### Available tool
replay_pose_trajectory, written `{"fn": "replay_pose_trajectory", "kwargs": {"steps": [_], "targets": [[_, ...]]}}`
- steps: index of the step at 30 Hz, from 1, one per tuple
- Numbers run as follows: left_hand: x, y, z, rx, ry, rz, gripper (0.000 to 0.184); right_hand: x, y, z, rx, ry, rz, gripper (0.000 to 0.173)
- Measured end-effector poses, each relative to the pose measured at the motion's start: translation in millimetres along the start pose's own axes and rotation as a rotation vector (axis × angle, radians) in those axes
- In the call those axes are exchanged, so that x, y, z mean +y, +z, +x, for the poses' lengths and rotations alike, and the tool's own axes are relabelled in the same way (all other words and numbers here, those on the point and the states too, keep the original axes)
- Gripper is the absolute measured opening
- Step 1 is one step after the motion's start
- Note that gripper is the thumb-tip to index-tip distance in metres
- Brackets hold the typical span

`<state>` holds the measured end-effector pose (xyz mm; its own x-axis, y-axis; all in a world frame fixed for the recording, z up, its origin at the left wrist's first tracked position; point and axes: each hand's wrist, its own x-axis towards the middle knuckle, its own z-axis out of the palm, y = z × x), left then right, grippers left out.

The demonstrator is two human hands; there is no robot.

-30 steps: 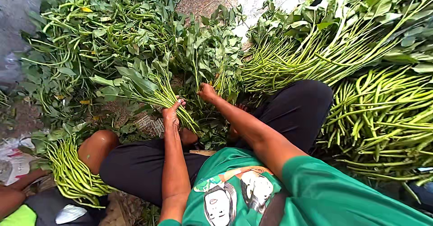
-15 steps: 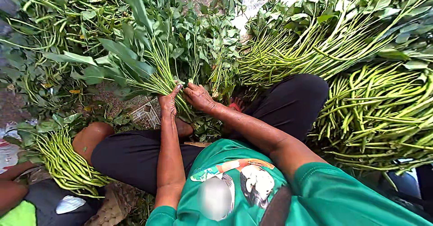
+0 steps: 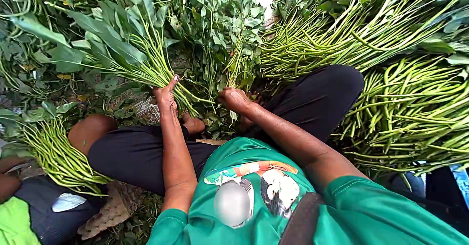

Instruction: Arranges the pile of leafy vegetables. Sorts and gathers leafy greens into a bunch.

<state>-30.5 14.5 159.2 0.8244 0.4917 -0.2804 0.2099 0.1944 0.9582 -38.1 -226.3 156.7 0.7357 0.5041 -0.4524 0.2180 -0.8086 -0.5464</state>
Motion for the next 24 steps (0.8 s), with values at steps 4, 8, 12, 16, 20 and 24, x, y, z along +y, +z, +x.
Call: {"fn": "replay_pose_trajectory", "kwargs": {"steps": [4, 8, 12, 16, 20, 24], "targets": [[2.8, -0.6, -0.5, -0.14, 0.004, -0.069, 0.038, -13.1, -6.7, 11.4, 0.024, -0.268, 0.223, 0.036], [13.3, -11.7, -1.9, -0.198, -0.07, -0.157, 0.029, -26.4, 14.3, -7.2, -0.136, -0.44, 0.309, 0.039], [21.1, -21.2, 0.8, -0.108, -0.122, -0.302, 0.02, -27.4, 41.6, -19.4, -0.031, -0.508, 0.476, 0.044], [32.5, -31.9, 2.9, 0.081, 0.005, -0.179, 0.036, -12.2, 46.0, 2.9, -0.087, -0.103, 0.538, 0.036], [27.7, -29.9, 1.8, 0.135, 0.049, -0.023, 0.053, 12.5, 93.7, 57.1, -0.119, 0.278, 0.794, 0.085], [16.6, -26.3, -1.8, -0.112, -0.203, -0.104, 0.036, 18.9, 113.9, 75.6, -0.119, 0.417, 0.9, 0.084]]}}
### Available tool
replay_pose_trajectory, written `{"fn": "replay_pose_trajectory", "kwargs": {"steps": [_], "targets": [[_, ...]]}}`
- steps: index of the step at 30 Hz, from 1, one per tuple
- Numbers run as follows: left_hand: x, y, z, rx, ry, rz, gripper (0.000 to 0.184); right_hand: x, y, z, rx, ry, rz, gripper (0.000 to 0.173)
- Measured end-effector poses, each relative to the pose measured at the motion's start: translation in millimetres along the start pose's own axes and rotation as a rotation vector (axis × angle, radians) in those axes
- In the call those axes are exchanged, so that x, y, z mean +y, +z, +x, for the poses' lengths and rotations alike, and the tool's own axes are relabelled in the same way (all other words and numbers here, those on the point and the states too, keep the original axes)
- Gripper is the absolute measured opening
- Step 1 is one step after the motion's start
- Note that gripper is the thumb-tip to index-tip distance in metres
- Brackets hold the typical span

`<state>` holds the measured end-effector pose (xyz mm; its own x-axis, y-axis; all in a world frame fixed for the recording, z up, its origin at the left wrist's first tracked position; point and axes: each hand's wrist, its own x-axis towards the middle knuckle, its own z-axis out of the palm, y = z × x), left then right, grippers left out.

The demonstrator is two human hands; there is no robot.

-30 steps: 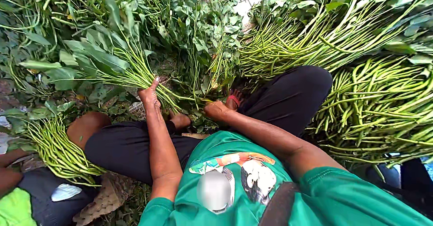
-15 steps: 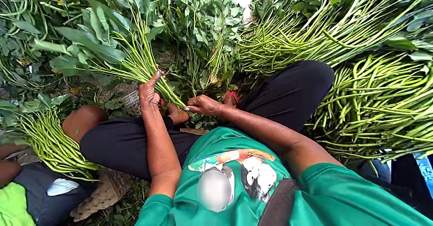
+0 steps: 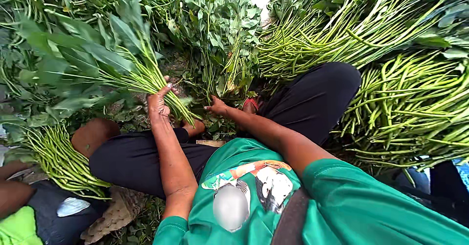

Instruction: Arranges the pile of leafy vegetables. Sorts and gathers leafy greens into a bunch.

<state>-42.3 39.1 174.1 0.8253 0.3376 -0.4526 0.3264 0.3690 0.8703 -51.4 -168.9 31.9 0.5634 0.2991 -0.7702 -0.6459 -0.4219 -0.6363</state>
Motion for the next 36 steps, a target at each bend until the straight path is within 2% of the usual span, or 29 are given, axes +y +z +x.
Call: {"fn": "replay_pose_trajectory", "kwargs": {"steps": [3, 5, 7, 9, 13, 16, 19, 22, 25, 29, 33, 36], "targets": [[-12.1, 6.8, 2.0, -0.025, -0.091, 0.012, 0.025, -7.2, -11.7, -12.3, 0.008, 0.004, -0.074, 0.057], [-18.4, 14.7, 2.4, -0.039, -0.134, 0.077, 0.023, -19.4, -21.6, -31.6, 0.007, -0.079, -0.214, 0.044], [-25.7, 24.8, 3.9, -0.064, -0.153, 0.141, 0.022, -31.3, -25.1, -52.2, 0.042, -0.204, -0.33, 0.039], [-29.7, 36.6, 2.8, -0.087, -0.168, 0.19, 0.024, -44.1, -25.7, -72.7, 0.086, -0.286, -0.472, 0.039], [-38.0, 53.3, -2.1, -0.14, -0.136, 0.281, 0.025, -62.5, -21.1, -94.8, 0.104, -0.314, -0.776, 0.038], [-41.1, 57.0, -5.8, -0.124, -0.112, 0.34, 0.036, -67.8, -20.9, -97.1, 0.099, -0.33, -0.886, 0.035], [-42.1, 54.3, -5.8, -0.092, -0.096, 0.35, 0.042, -64.2, -31.3, -92.9, 0.048, -0.414, -0.825, 0.038], [-42.5, 49.9, -5.3, -0.075, -0.067, 0.327, 0.041, -58.4, -38.4, -85.3, 0.015, -0.523, -0.593, 0.05], [-40.0, 52.1, -7.7, -0.076, -0.044, 0.301, 0.042, -66.1, -34.5, -83.1, 0.027, -0.505, -0.47, 0.045], [-36.0, 52.6, -10.8, -0.063, 0.039, 0.239, 0.037, -73.7, -21.1, -88.4, 0.128, -0.518, -0.648, 0.038], [-33.2, 49.2, -10.3, 0.026, 0.059, 0.172, 0.038, -81.8, -18.9, -111.1, 0.117, -0.459, -0.752, 0.036], [-24.4, 36.1, 0.3, 0.111, 0.085, 0.126, 0.042, -55.6, -14.6, -124.2, 0.086, -0.491, -0.8, 0.034]]}}
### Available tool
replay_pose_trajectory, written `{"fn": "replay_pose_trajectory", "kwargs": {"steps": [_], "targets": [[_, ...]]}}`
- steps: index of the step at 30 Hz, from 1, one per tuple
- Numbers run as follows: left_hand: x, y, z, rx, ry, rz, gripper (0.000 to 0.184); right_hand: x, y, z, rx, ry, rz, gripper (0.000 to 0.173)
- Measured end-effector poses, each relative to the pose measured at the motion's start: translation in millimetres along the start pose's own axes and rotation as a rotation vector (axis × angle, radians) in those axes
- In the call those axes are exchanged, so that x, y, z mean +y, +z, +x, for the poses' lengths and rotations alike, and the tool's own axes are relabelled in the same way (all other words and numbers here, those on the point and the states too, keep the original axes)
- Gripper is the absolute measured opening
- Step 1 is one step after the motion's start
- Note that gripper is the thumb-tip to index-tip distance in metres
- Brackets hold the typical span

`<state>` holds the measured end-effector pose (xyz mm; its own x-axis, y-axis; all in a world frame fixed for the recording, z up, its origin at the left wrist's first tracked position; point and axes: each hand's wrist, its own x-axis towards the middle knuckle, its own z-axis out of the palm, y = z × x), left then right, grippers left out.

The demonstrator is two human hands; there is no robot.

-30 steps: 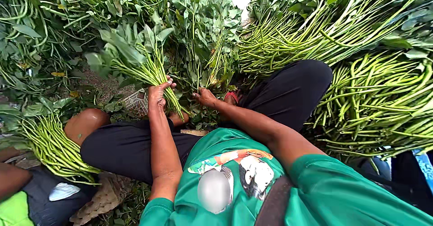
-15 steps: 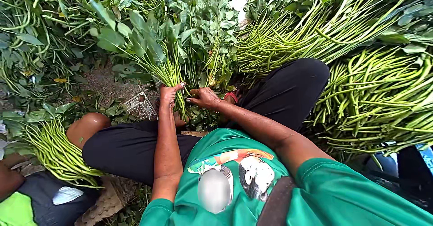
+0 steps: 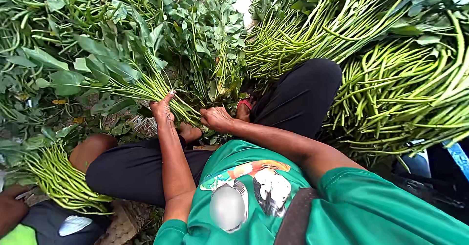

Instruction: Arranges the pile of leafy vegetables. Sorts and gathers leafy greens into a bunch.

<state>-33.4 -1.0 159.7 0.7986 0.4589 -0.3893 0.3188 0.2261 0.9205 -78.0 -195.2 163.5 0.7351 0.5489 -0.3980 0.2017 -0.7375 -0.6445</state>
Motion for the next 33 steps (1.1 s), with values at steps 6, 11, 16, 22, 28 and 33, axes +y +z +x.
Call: {"fn": "replay_pose_trajectory", "kwargs": {"steps": [6, 11, 16, 22, 28, 33], "targets": [[4.4, -22.0, 11.2, 0.085, 0.005, 0.017, 0.052, 13.8, 7.1, -37.4, -0.108, -0.202, -0.038, 0.029], [9.3, -12.1, -2.5, -0.129, -0.066, -0.007, 0.037, 8.2, -36.3, 2.2, 0.098, -0.231, 0.196, 0.031], [8.1, 4.9, -29.0, -0.329, -0.116, 0.047, 0.034, 6.9, -59.5, 65.6, 0.298, 0.025, 0.735, 0.039], [9.7, -9.4, -20.4, -0.165, -0.066, 0.075, 0.054, 1.9, -37.1, 41.6, 0.121, -0.135, 0.641, 0.021], [13.5, -1.8, -16.4, -0.032, 0.11, 0.108, 0.048, 7.3, -73.0, 44.9, -0.074, -0.353, 0.162, 0.023], [17.5, 2.3, -27.2, -0.082, 0.069, -0.002, 0.038, -5.2, -29.1, 29.4, 0.102, -0.593, 0.07, 0.011]]}}
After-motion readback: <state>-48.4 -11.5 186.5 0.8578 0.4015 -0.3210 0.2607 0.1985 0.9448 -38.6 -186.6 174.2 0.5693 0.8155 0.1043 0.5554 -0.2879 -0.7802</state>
